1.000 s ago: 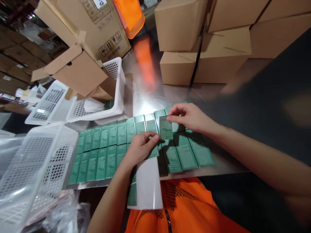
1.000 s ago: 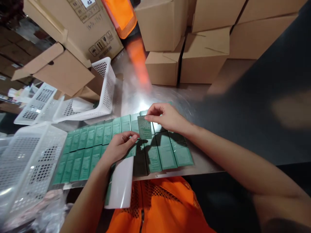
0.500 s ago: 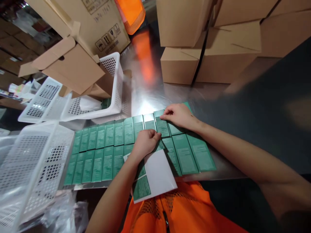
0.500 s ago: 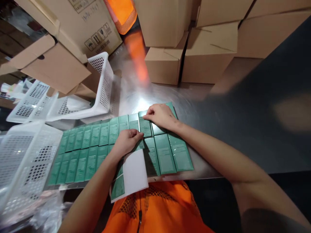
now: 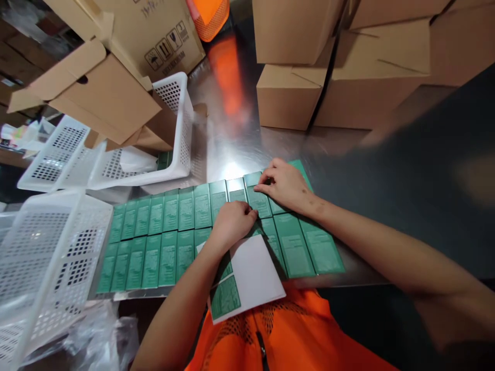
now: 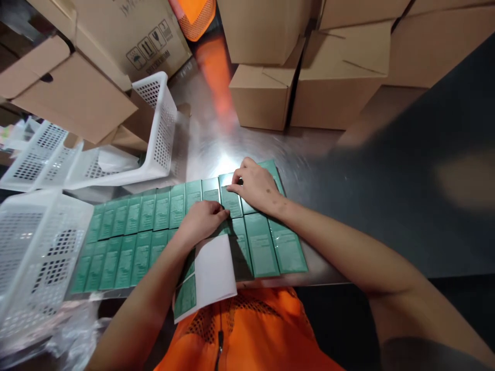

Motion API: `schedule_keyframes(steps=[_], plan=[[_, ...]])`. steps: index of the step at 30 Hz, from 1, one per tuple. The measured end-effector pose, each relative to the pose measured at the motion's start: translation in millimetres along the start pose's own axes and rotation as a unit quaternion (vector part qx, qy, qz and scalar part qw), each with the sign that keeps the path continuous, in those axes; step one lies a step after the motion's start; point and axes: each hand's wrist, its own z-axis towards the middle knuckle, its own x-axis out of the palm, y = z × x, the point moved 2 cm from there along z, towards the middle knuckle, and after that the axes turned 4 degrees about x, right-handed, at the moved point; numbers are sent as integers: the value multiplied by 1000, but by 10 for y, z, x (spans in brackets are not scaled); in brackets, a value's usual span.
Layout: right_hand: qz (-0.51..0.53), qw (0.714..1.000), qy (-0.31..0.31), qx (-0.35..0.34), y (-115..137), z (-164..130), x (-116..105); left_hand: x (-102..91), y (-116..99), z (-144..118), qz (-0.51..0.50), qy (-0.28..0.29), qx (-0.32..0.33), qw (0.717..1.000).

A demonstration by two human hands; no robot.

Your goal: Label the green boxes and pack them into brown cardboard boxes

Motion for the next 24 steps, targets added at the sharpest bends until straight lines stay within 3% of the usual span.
schedule_keyframes(steps=[5,7,9,11,16,20,24], plan=[[-36,998,-35,38,56,-29,-15,-33,58,-135,10,38,35,999],[-73,996,-26,38,91,-23,-3,-43,137,-255,-18,21,49,998],[-89,996,-8,9,101,-30,5,-85,237,-379,-63,-41,43,996],[-64,997,24,-40,60,-61,1,-158,344,-487,-102,-140,16,985],[76,979,112,-150,-147,-253,-93,-320,484,-645,-151,-334,-30,930],[170,975,71,-123,-25,-500,-242,-318,389,-702,-140,-422,-14,895],[223,971,8,-79,417,-800,-327,-204,222,-741,-125,-466,1,876]])
